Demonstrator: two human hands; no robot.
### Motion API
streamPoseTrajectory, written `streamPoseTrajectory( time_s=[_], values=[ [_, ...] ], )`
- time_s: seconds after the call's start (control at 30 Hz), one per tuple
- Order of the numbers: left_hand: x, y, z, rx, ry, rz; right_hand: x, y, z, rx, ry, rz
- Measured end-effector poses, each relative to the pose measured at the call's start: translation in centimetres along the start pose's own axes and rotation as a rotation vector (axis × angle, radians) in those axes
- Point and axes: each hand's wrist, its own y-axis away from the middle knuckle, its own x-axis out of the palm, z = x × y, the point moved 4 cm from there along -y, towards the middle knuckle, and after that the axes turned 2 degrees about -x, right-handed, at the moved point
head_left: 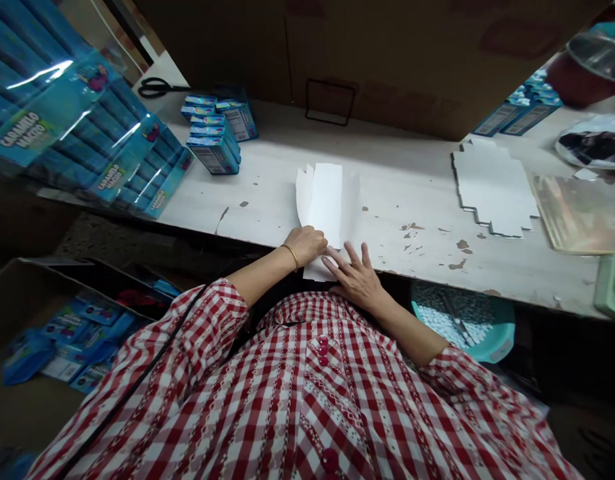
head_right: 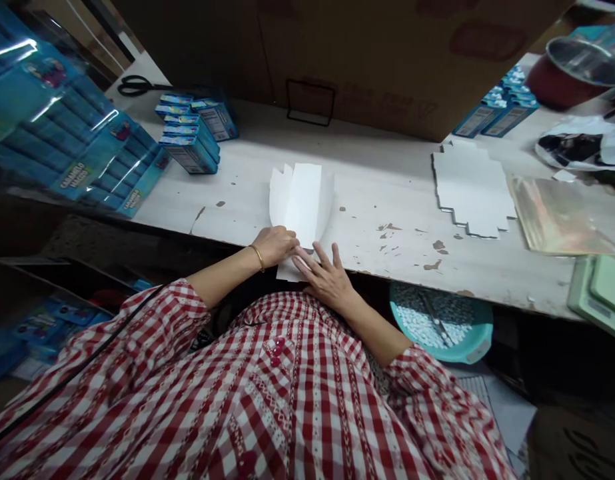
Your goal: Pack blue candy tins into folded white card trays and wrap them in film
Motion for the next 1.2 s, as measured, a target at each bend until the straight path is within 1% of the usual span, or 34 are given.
streamPoseTrajectory(
  time_s=[0.07, 0.1, 0.2, 0.33, 0.47, 0.53, 0.6, 0.63, 0.7, 0.77, 0.8, 0.83, 0.9, 0.93, 1.0, 1.07, 1.13, 1.2],
  values=[
    [-0.2, -0.1, -0.1, 0.018, -0.025, 0.035, 0.8, 0.4, -0.1, 0.025, -0.058, -0.104],
    [-0.3, -0.2, -0.2, 0.034, -0.035, 0.05, 1.1, 0.2, -0.3, 0.065, -0.102, -0.166],
    [-0.9, -0.6, 0.1, 0.074, -0.028, 0.086, 1.6, -1.0, -1.3, 0.252, -0.264, -0.328],
    [-1.8, -1.2, 1.0, 0.092, 0.061, 0.136, 1.8, -2.0, -1.6, 0.41, -0.393, -0.428],
    [-2.5, -1.1, 1.4, 0.185, 0.195, 0.22, 1.7, -2.0, -1.7, 0.539, -0.429, -0.499],
    [-2.6, -1.1, 1.6, 0.199, 0.214, 0.245, 1.6, -2.1, -1.8, 0.579, -0.452, -0.499],
    [-2.5, -1.3, 1.9, 0.146, 0.193, 0.23, 1.3, -2.2, -1.8, 0.589, -0.491, -0.485],
    [-2.4, -1.5, 2.1, 0.091, 0.185, 0.211, 1.2, -2.2, -1.8, 0.586, -0.518, -0.484],
    [-2.0, -1.8, 2.6, -0.064, 0.202, 0.17, 0.9, -2.1, -2.0, 0.573, -0.581, -0.487],
    [-1.6, -1.8, 2.8, -0.178, 0.208, 0.08, 0.8, -1.9, -2.2, 0.551, -0.63, -0.476],
    [-1.5, -1.6, 2.6, -0.191, 0.179, 0.014, 0.8, -1.8, -2.3, 0.543, -0.641, -0.459],
    [-1.4, -1.3, 2.3, -0.171, 0.126, -0.054, 0.9, -1.8, -2.4, 0.533, -0.64, -0.442],
    [-1.1, -0.4, 1.4, -0.073, 0.001, -0.152, 1.0, -1.8, -2.6, 0.508, -0.614, -0.416],
    [-0.9, 0.1, 0.9, -0.025, -0.046, -0.171, 1.1, -1.8, -2.6, 0.497, -0.595, -0.408],
    [-0.6, 0.8, 0.2, 0.037, -0.087, -0.164, 1.1, -2.0, -2.7, 0.483, -0.562, -0.388],
    [-0.6, 0.8, -0.4, 0.078, -0.11, -0.12, 1.1, -2.3, -2.7, 0.493, -0.547, -0.363],
    [-0.7, 0.0, -0.9, 0.09, -0.147, -0.004, 1.1, -2.5, -2.7, 0.51, -0.542, -0.348],
    [-0.9, -1.2, -1.1, 0.058, -0.162, 0.161, 1.0, -2.6, -2.8, 0.514, -0.55, -0.346]
  ],
)
